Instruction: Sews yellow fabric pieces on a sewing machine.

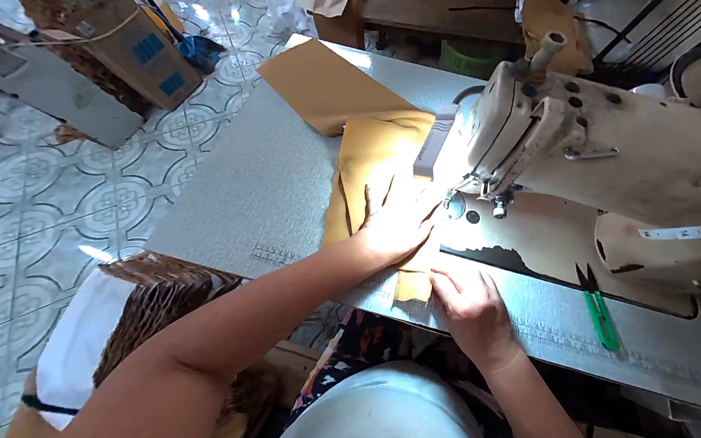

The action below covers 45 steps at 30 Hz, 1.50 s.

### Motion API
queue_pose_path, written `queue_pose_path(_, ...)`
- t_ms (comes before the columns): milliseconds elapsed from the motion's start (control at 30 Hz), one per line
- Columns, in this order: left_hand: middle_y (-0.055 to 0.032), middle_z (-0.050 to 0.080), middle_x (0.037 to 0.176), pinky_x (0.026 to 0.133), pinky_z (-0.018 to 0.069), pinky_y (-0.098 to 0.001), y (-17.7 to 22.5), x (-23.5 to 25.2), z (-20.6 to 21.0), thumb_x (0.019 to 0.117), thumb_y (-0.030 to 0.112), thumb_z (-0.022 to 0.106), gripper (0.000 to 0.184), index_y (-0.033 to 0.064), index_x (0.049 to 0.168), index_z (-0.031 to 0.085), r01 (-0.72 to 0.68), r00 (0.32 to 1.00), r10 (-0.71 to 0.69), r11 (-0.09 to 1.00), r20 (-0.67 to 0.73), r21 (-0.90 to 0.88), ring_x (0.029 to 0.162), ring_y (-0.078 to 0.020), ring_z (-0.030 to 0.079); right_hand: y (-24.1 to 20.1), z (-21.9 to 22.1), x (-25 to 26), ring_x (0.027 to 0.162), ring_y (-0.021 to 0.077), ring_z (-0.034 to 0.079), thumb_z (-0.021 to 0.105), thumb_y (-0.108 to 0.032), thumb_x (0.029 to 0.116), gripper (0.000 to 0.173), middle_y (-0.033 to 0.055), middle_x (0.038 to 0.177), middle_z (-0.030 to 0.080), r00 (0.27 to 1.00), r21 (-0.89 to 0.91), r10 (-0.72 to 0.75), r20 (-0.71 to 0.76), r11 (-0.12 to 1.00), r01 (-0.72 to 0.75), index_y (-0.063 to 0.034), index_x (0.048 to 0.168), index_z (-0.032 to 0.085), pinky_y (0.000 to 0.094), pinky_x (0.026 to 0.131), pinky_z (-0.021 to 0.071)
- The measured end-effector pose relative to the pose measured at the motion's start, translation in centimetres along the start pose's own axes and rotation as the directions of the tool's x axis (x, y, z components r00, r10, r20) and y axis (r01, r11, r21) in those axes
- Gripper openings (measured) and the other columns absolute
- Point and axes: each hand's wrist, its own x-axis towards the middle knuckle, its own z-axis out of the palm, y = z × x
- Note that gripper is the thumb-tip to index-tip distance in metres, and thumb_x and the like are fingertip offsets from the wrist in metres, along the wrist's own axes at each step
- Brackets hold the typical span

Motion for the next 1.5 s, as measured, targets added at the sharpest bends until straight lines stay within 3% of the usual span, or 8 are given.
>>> queue_pose_path(233,-0.0144,0.032,0.166,0.11,0.0104,-0.0833,-1.0,4.0,-0.5,0.107,0.05,0.03,0.05,0.0403,0.153,0.046,0.078,0.983,-0.076,0.997,0.165,-0.01,0.155,-0.0453,0.016,2.3,1.6,2.5,0.088,0.029,0.074,0.062,-0.017,0.0955,0.019,0.0104,0.095,0.077,0.998,-0.026,-0.037,-0.054,0.999,0.036,-0.0106,0.092,0.079,0.0422,0.076,0.0602)
queue_pose_path(400,-0.0104,0.02,0.171,0.115,-0.0008,-0.0804,-3.5,7.2,2.2,0.1035,0.058,0.03,0.064,0.0241,0.156,0.045,0.061,0.994,-0.052,0.994,0.097,-0.094,0.159,-0.0377,0.007,3.8,2.5,4.4,0.089,0.0316,0.073,0.064,-0.014,0.0931,0.015,0.0136,0.09,0.074,0.995,-0.013,-0.049,-0.09,0.999,0.048,-0.0073,0.087,0.076,0.0435,0.071,0.0588)
queue_pose_path(700,-0.0075,0.02,0.171,0.119,-0.0046,-0.0738,-5.3,11.1,0.8,0.0684,0.046,0.091,0.115,0.0254,0.162,0.028,0.083,0.995,-0.069,0.966,0.065,-0.246,0.158,-0.0379,0.012,4.7,3.6,5.9,0.094,0.0326,0.069,0.064,-0.015,0.0962,0.016,0.0127,0.103,0.073,0.997,-0.063,0.058,-0.058,0.996,-0.061,-0.0092,0.102,0.077,0.0477,0.073,0.0549)
queue_pose_path(833,0.0021,0.024,0.171,0.112,0.0046,-0.0836,-5.6,13.8,0.5,0.1007,0.036,0.06,0.062,0.0254,0.158,0.039,0.029,0.995,-0.023,0.997,0.095,-0.068,0.158,-0.0389,0.013,4.4,3.9,5.7,0.098,0.0309,0.068,0.063,-0.017,0.0978,0.018,0.0092,0.107,0.072,0.991,-0.116,0.12,-0.064,0.985,-0.127,-0.014,0.108,0.077,0.0464,0.074,0.0532)
queue_pose_path(967,-0.0056,0.024,0.17,0.112,0.0048,-0.0822,-4.0,13.0,-3.5,0.1029,0.014,0.057,0.058,0.0142,0.158,0.039,0.08,0.98,-0.066,0.995,0.189,-0.067,0.157,-0.0427,0.01,4.1,3.5,5.3,0.107,0.0321,0.068,0.06,-0.02,0.0982,0.022,0.0076,0.111,0.074,0.983,-0.119,0.182,-0.032,0.976,-0.185,-0.0155,0.11,0.078,0.0496,0.077,0.053)
queue_pose_path(1133,-0.0046,0.026,0.17,0.116,0.0027,-0.0779,-4.7,13.7,-4.7,0.1114,0.027,0.04,0.046,0.0233,0.157,0.042,0.134,0.98,-0.116,0.986,0.162,-0.102,0.158,-0.0404,0.011,4.1,-0.5,2.5,0.106,0.0264,0.069,0.058,-0.022,0.0989,0.024,0.0036,0.111,0.076,0.946,-0.072,0.323,-0.032,0.943,-0.324,-0.017,0.108,0.08,0.0442,0.084,0.0558)
queue_pose_path(1367,0.0005,0.029,0.169,0.115,0.0038,-0.0796,-6.3,14.4,-3.9,0.1106,0.041,0.038,0.047,0.0323,0.157,0.042,0.124,0.985,-0.11,0.987,0.137,-0.104,0.158,-0.0369,0.013,8.0,-9.3,-6.0,0.122,0.0625,0.052,0.06,-0.018,0.1011,0.045,0.0394,0.133,0.055,0.65,-0.233,0.756,0.076,0.647,-0.726,0.0066,0.139,0.057,0.0722,0.097,0.0438)
queue_pose_path(1500,0.0023,0.034,0.167,0.109,0.0104,-0.0848,-11.1,14.2,-3.1,0.1082,0.044,0.041,0.045,0.0368,0.152,0.048,0.089,0.995,-0.087,0.995,0.039,-0.054,0.157,-0.0395,0.018,9.2,-8.5,-7.4,0.112,0.0603,0.06,0.051,-0.011,0.1053,0.032,0.0407,0.119,0.061,0.647,-0.318,0.761,0.045,0.625,-0.713,0.0122,0.124,0.065,0.0674,0.092,0.0494)
